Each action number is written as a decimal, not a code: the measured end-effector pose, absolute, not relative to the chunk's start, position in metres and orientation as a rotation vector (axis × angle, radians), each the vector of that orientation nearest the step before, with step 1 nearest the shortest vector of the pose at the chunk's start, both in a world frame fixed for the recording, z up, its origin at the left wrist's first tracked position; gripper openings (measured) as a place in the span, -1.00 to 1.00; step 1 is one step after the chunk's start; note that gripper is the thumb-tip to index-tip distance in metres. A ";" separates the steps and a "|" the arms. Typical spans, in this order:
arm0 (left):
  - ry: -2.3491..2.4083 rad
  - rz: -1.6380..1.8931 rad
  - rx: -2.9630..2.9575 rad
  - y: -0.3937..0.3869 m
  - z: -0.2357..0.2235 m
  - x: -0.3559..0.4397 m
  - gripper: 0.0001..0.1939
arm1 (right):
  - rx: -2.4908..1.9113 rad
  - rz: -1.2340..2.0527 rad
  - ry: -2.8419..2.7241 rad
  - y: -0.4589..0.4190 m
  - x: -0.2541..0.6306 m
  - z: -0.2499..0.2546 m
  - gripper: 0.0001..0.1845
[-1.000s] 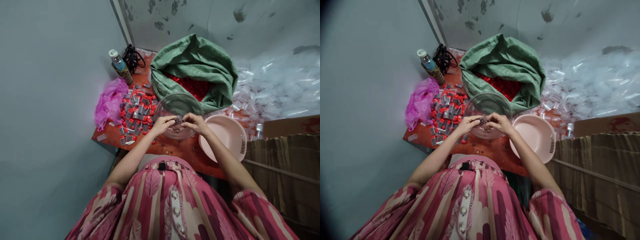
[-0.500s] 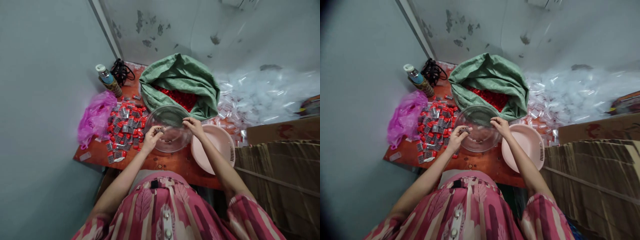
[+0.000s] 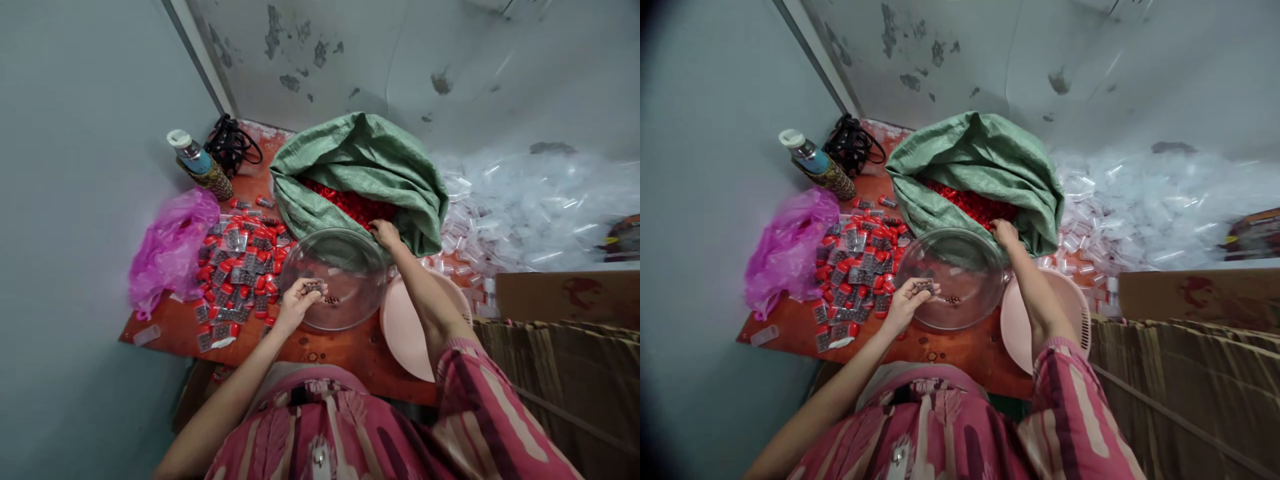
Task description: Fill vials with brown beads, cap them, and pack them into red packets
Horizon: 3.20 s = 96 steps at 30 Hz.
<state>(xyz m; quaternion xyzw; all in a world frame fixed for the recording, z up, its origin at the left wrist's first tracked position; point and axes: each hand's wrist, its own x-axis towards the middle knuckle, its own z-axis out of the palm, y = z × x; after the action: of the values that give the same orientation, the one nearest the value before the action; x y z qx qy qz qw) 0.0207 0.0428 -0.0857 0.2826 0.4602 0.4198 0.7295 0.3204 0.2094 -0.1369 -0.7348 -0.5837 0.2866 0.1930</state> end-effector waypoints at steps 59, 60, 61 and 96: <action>0.709 0.958 0.835 -0.053 -0.011 0.064 -0.60 | -1.375 1.062 -1.444 -0.074 0.234 0.007 -0.71; 0.748 0.973 0.916 -0.053 -0.012 0.061 -0.61 | -1.385 1.027 -1.463 -0.073 0.237 0.010 -0.73; 0.792 0.988 1.005 -0.053 -0.013 0.058 -0.63 | -1.400 0.952 -1.489 -0.072 0.238 0.015 -0.74; 0.919 0.896 1.698 -0.053 -0.011 0.049 -0.75 | -1.050 0.543 -2.289 -0.069 0.236 0.026 -0.81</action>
<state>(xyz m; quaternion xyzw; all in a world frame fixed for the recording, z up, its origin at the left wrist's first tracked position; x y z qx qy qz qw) 0.0492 -0.0534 -0.0107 0.6974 0.3777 0.3680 0.4853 0.2365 -0.0690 0.0262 -0.3915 -0.8532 0.2025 0.2789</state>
